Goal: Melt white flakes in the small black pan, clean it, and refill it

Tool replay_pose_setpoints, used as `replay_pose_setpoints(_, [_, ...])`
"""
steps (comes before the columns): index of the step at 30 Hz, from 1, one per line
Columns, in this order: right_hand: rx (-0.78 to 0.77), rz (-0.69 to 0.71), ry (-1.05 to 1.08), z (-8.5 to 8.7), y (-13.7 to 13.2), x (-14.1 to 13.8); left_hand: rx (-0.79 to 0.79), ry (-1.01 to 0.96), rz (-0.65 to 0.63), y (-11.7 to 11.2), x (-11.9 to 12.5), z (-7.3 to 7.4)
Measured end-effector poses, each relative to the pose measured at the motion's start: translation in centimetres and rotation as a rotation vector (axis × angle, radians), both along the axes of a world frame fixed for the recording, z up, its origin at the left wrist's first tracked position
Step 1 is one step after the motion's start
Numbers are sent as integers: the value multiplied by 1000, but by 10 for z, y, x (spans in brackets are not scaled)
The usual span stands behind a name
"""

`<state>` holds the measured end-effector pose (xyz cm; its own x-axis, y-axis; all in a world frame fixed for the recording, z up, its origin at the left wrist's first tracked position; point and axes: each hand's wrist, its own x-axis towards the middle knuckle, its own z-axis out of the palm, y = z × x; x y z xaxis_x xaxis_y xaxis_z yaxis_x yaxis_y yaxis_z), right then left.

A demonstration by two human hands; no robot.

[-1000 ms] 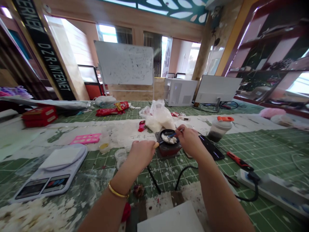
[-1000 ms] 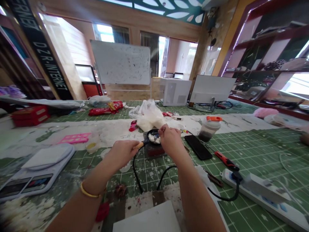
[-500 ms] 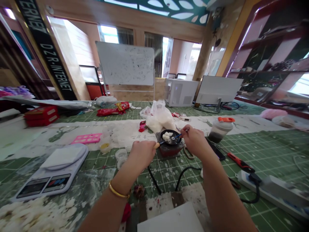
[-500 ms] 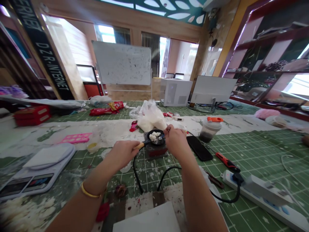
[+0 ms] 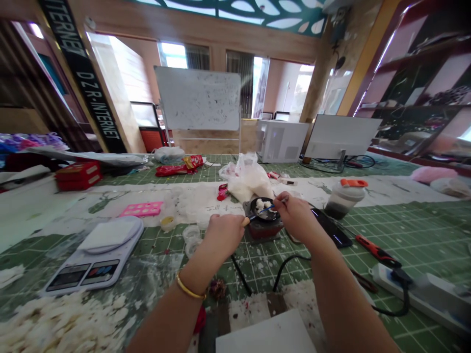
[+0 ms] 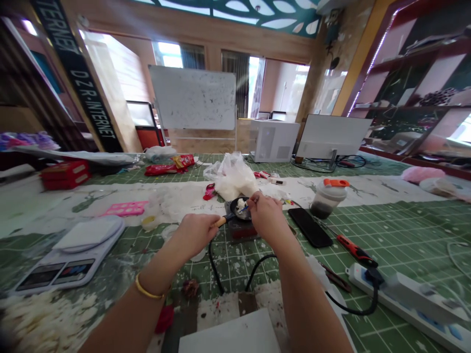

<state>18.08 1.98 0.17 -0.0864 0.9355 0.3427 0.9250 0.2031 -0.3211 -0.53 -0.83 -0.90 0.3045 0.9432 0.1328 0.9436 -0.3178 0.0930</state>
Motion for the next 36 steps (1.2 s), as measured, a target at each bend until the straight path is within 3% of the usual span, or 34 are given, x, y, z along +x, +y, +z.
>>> replay_pose_setpoints(4, [15,-79,-50,0,2,2,4,5,-7,1,-1,-1])
replay_pose_setpoints(10, [-17,13,22,-2,1,0,-4,-6,-4,1,-2,-2])
replay_pose_setpoints(15, [-5,-89,-48,-2,4,5,-14,-5,-1,2,-2,-3])
replay_pose_setpoints(20, [-39,-5,36,0,1,2,3,-11,-1,2,-2,-4])
replay_pose_setpoints(26, [1,-81,-19,-2,5,5,-9,-5,0,-2,-1,0])
replay_pose_setpoints(31, [-37,4,83,-2,4,3,-18,-9,3,-2,0,1])
replay_pose_setpoints(36, [-20,-91,-5,-2,6,6,-27,-8,-4,-2,1,2])
